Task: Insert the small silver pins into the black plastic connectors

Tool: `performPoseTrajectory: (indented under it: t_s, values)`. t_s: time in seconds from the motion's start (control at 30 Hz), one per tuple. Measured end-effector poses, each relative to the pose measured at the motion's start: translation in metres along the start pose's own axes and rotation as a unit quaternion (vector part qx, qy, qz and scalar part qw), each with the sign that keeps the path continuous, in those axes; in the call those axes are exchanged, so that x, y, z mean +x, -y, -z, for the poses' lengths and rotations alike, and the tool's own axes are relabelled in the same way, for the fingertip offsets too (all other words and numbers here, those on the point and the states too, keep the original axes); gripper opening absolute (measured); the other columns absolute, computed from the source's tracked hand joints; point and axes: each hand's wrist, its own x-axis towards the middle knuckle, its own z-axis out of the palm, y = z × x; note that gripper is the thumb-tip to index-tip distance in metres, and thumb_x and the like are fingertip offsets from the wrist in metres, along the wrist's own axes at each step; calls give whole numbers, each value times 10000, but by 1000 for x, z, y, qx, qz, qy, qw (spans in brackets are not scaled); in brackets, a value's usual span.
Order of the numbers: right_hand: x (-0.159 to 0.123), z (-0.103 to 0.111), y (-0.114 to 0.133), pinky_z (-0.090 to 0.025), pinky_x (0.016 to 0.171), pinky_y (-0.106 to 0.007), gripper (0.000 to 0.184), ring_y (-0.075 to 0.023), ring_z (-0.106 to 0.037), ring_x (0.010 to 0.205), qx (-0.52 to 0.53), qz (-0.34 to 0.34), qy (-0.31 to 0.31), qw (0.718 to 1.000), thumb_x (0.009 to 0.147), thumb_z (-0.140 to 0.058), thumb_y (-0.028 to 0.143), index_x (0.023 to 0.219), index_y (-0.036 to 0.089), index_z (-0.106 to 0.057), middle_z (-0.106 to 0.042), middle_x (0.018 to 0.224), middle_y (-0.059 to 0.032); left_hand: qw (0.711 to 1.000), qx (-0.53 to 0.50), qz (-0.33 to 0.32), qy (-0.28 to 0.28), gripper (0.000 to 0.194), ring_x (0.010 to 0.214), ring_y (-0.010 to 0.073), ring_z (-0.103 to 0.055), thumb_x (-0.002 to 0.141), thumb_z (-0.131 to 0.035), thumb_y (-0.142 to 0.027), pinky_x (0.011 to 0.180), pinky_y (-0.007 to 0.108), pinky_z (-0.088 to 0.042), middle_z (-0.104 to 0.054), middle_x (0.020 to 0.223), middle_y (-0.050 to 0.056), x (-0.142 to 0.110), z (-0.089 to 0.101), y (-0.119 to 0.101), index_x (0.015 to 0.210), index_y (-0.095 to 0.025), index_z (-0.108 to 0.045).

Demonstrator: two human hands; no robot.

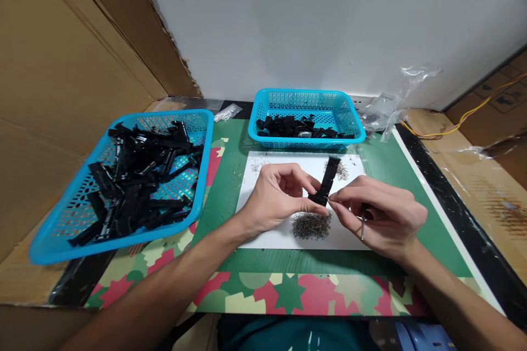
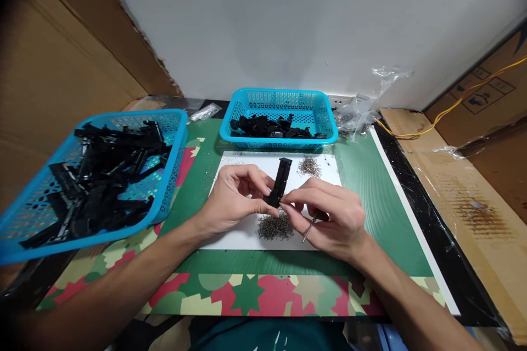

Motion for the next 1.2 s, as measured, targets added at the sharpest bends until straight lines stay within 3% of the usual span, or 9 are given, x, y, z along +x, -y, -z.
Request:
performPoseTrajectory:
  t_s: [0.23,0.53,0.9,1.2]
  values:
    - [1,0,-3,-390,478,-242,132,-89,-534,536,11,-5,17,1000,895,-739,57,964,169,-749,-696,739,-20,1000,-13,5,-6,412,692,131,-711,396,-1049,-73,628,199,-580,-784,784,52,1,1,2,668,-123,-742]
    - [4,7,-13,-443,567,-264,68,-118,-616,641,76,-59,104,990,939,-751,128,920,188,-774,-718,777,-18,1000,-6,24,11,414,708,135,-704,373,-1042,-52,639,203,-571,-768,754,48,2,6,8,622,-119,-718]
    - [7,6,-15,-439,518,-255,149,-127,-623,655,94,-48,63,992,871,-845,161,1007,200,-800,-756,856,-38,998,-39,32,42,375,694,107,-675,513,-1016,-78,617,186,-535,-739,809,22,2,9,12,687,-126,-687]
    - [8,7,-14,-518,564,-250,179,-139,-666,717,76,-27,21,997,893,-799,116,1034,222,-832,-717,882,-42,995,-14,69,73,389,712,101,-632,613,-1020,-240,647,199,-485,-703,835,23,1,15,12,771,-128,-683]
